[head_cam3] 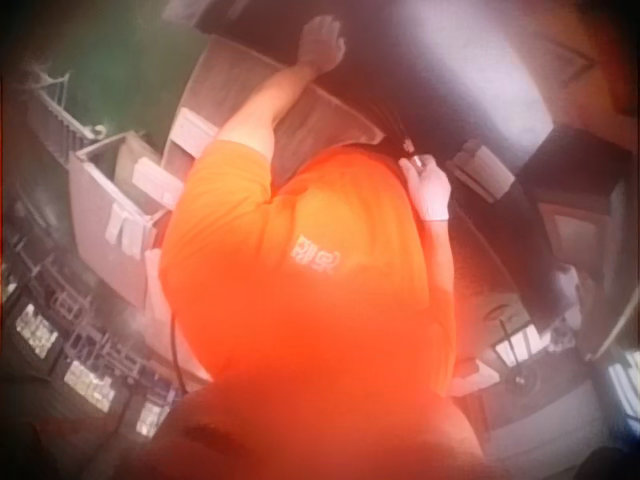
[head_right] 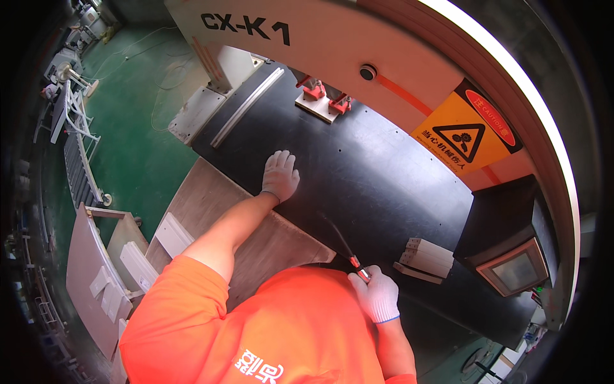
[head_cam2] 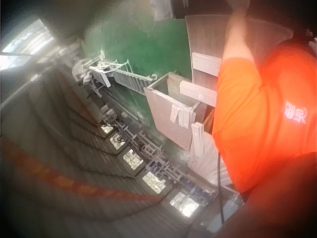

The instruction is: The person places wooden panels one by one onto a drilling machine, secures them under the drill head using manual pressure and a foot pedal, and uses an air nozzle to clean the workspace between pieces.

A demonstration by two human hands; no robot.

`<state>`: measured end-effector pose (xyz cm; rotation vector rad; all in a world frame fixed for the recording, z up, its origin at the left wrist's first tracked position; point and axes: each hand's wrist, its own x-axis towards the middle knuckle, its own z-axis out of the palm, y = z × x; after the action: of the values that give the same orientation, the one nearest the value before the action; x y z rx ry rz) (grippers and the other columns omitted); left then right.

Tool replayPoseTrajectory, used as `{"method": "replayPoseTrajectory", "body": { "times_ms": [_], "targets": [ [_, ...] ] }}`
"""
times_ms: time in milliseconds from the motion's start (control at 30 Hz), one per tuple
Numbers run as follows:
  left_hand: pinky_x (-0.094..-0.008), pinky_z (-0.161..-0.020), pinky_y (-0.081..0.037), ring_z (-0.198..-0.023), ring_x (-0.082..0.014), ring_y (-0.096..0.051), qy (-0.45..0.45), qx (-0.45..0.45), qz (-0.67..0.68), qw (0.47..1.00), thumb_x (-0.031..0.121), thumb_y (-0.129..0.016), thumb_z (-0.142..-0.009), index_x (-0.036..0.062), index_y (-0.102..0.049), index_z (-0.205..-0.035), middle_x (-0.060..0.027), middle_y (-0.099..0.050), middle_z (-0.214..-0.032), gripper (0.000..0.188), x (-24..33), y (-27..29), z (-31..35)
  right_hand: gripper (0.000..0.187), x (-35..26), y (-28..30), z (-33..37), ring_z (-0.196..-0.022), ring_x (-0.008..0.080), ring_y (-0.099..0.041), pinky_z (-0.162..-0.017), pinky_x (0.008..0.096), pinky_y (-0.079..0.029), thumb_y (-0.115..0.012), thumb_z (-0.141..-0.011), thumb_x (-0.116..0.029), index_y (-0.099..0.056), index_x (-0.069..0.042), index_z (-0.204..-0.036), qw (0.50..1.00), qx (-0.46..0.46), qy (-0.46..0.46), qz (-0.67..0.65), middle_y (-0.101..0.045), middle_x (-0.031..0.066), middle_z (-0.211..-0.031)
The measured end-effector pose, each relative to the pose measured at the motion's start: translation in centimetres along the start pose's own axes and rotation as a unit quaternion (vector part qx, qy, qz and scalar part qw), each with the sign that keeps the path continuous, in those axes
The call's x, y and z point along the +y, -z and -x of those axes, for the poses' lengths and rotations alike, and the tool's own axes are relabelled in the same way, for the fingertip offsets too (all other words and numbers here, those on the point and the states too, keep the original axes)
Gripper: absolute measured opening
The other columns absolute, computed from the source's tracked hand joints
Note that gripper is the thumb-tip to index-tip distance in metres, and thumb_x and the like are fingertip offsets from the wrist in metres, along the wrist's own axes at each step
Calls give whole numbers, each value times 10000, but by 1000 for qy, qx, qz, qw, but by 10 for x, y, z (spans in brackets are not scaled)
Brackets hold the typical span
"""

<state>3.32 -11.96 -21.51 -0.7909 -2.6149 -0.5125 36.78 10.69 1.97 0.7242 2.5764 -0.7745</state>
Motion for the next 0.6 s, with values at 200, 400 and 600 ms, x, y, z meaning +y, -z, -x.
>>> {"method": "replayPoseTrajectory", "body": {
  "times_ms": [200,400,600],
  "targets": [
    [-535,-1177,-436,-1378,-385,-525,2,-6,12,1000,237,-738,-876,39,-634,-1324,-173,-588,-1435,501,5,10,-5,342,121,-97,-40,-534,127,-554,-515,335,-441,-778,-960,-307,-587,-35,-882,961,52,-122,-243,-587,25,-677],
    [-538,-1187,-429,-1391,-391,-525,2,-3,8,1000,237,-739,-876,36,-633,-1341,-177,-585,-1446,518,2,7,-2,360,167,-146,-34,-553,138,-569,-538,334,-441,-783,-948,-324,-625,-7,-886,949,67,-152,-267,-608,33,-663],
    [-544,-1221,-406,-1438,-396,-505,2,-3,-12,1000,251,-726,-895,32,-628,-1376,-177,-584,-1473,538,-2,-2,3,522,118,-131,-14,-715,218,-671,-713,397,-541,-784,-901,-447,-675,60,-841,951,17,-184,-248,-696,135,-743]
  ]
}}
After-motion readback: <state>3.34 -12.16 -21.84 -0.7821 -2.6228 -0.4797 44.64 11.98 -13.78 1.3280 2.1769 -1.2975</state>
